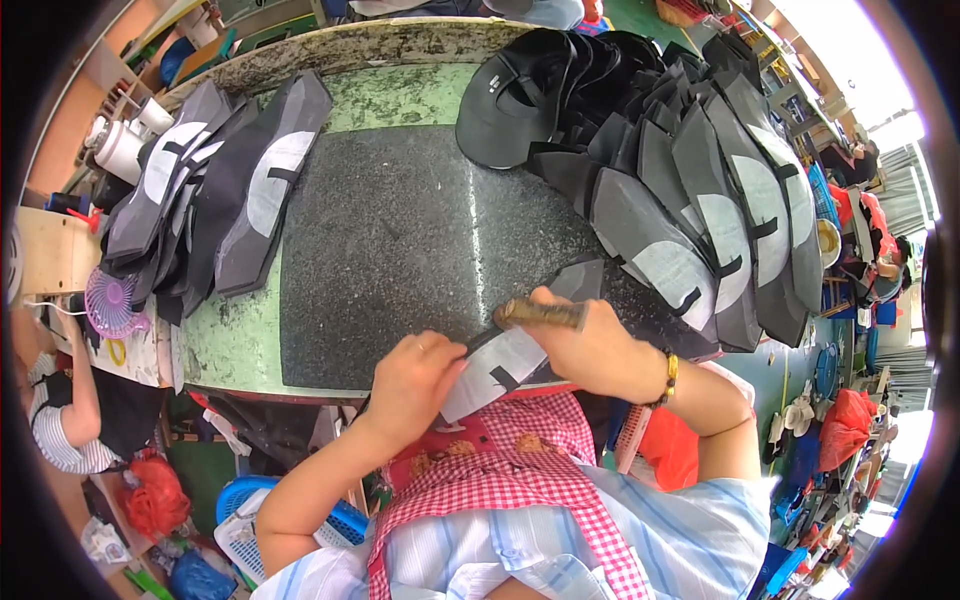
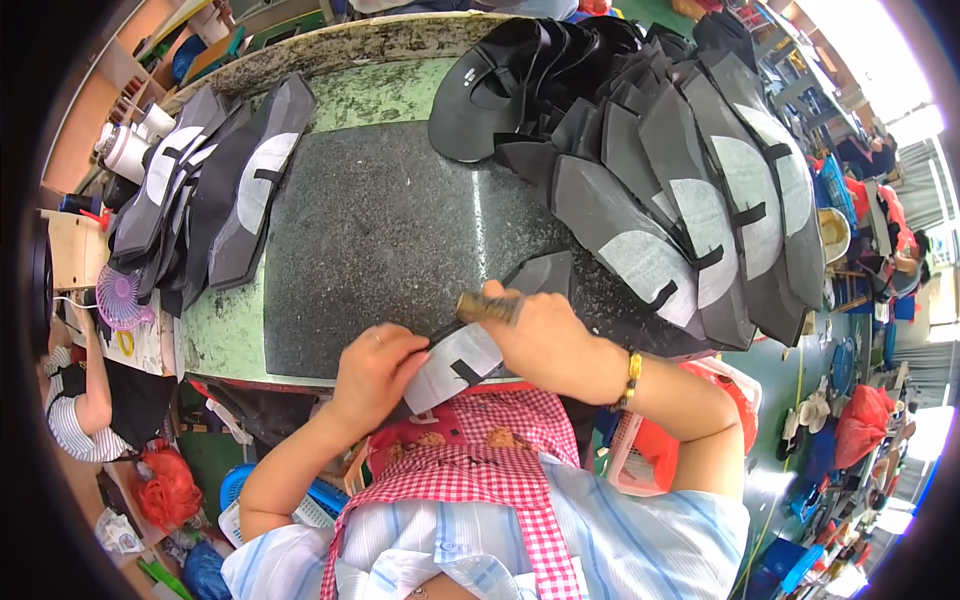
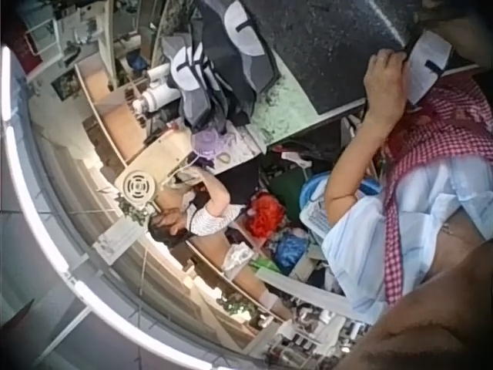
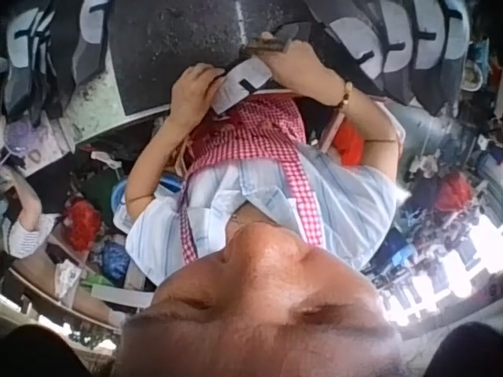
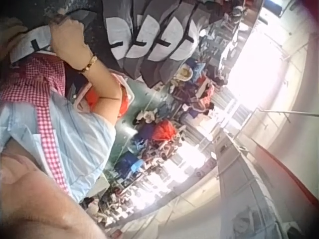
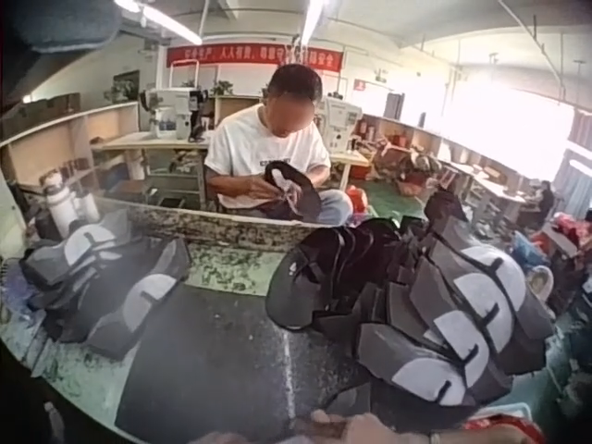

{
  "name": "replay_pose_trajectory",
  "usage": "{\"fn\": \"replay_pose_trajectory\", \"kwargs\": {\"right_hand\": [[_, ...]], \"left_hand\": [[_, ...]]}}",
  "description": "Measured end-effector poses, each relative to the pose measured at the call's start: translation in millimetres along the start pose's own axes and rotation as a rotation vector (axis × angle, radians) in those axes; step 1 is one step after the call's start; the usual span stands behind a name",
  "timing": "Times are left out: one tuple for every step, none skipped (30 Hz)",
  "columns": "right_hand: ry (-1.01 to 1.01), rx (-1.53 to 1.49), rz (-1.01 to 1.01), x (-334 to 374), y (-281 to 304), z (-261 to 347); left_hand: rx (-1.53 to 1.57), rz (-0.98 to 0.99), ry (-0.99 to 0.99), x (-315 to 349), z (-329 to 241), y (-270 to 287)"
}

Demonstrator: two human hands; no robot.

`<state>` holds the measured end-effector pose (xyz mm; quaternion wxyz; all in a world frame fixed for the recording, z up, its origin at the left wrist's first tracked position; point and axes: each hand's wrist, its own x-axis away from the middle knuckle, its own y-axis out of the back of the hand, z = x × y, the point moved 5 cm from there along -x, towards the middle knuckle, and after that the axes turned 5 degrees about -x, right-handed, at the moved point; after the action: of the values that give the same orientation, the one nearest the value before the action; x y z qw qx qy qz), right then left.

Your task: Hammering the seams and folded edges of shoe upper components on a factory workbench.

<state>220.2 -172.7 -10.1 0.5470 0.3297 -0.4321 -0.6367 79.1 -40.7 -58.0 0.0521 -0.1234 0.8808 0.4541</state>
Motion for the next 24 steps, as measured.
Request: {"fn": "replay_pose_trajectory", "kwargs": {"right_hand": [[-0.101, -0.011, 0.140, -8.1, -4.8, -10.8], [-0.093, -0.007, 0.142, -11.0, -4.4, -10.2], [-0.031, -0.095, 0.028, -8.1, -1.0, -0.8], [0.030, -0.185, -0.086, -4.7, 1.8, 6.9], [0.137, -0.168, -0.021, -2.2, -8.8, 13.5], [-0.024, -0.171, 0.017, 0.0, -13.4, 19.7], [0.034, -0.109, 0.056, -5.7, -9.6, 23.5], [0.092, -0.047, 0.094, -12.3, -7.2, 24.4], [0.100, -0.049, 0.095, -16.5, -7.1, 20.7], [0.070, -0.107, 0.061, -20.3, -5.8, 15.0], [0.040, -0.164, 0.028, -23.7, -4.6, 10.8], [0.041, -0.173, 0.031, -19.4, -8.6, 17.5], [0.035, -0.186, 0.055, -12.9, -13.6, 26.8], [0.027, -0.197, 0.078, -7.8, -16.4, 33.4], [0.226, -0.171, -0.074, -11.2, -4.1, 39.1], [0.225, -0.161, -0.083, -13.5, -0.8, 32.7], [0.084, -0.095, -0.097, -15.1, 1.9, 18.0], [-0.051, -0.024, -0.105, -13.2, 8.0, 4.0], [-0.101, -0.076, -0.143, -9.6, 22.8, 1.6], [-0.097, -0.055, -0.144, -9.1, 23.5, 2.0], [-0.090, 0.023, -0.020, -4.3, 11.1, 2.3], [-0.090, 0.103, 0.104, 0.5, 0.0, -0.7], [-0.095, 0.026, 0.035, 1.6, -3.6, -4.5], [-0.097, 0.044, 0.045, 1.6, -0.4, -5.7]], "left_hand": [[-0.129, -0.029, -0.068, 4.2, -7.8, -0.7], [-0.131, -0.036, -0.063, 1.7, -11.3, -2.0], [-0.289, -0.060, -0.133, 5.9, -23.4, -3.5], [-0.447, -0.081, -0.202, 11.2, -31.7, -5.0], [-0.370, -0.119, -0.191, 9.5, -28.2, -1.2], [-0.369, -0.103, -0.188, 12.2, -21.5, 4.3], [-0.190, -0.019, -0.084, 12.5, -6.1, 9.1], [-0.011, 0.063, 0.020, 15.1, 4.1, 10.2], [-0.132, 0.023, -0.069, 18.0, -0.1, 5.9], [-0.136, 0.020, -0.063, 18.4, -1.0, 1.5], [-0.305, -0.037, -0.173, 16.8, -9.8, -0.8], [-0.469, -0.082, -0.283, 21.9, -20.0, -2.1], [-0.428, -0.079, -0.296, 20.6, -20.2, -0.6], [-0.427, -0.075, -0.295, 21.8, -19.2, -2.8], [-0.337, -0.069, -0.267, 18.2, -10.9, -5.2], [-0.245, -0.063, -0.243, 14.3, -5.4, -6.1], [-0.251, -0.064, -0.237, 10.9, -6.9, -8.7], [-0.250, -0.082, -0.242, 2.6, -10.3, -12.2], [-0.261, -0.031, -0.250, -8.2, -12.3, -18.5], [-0.270, 0.019, -0.257, -18.4, -14.4, -23.7], [-0.317, 0.086, -0.203, -27.5, -16.8, -28.4], [-0.303, 0.072, -0.221, -30.8, -19.8, -20.4], [-0.208, 0.123, -0.197, -28.4, -15.3, -8.8], [-0.113, 0.173, -0.162, -20.6, -9.8, -0.7]]}}
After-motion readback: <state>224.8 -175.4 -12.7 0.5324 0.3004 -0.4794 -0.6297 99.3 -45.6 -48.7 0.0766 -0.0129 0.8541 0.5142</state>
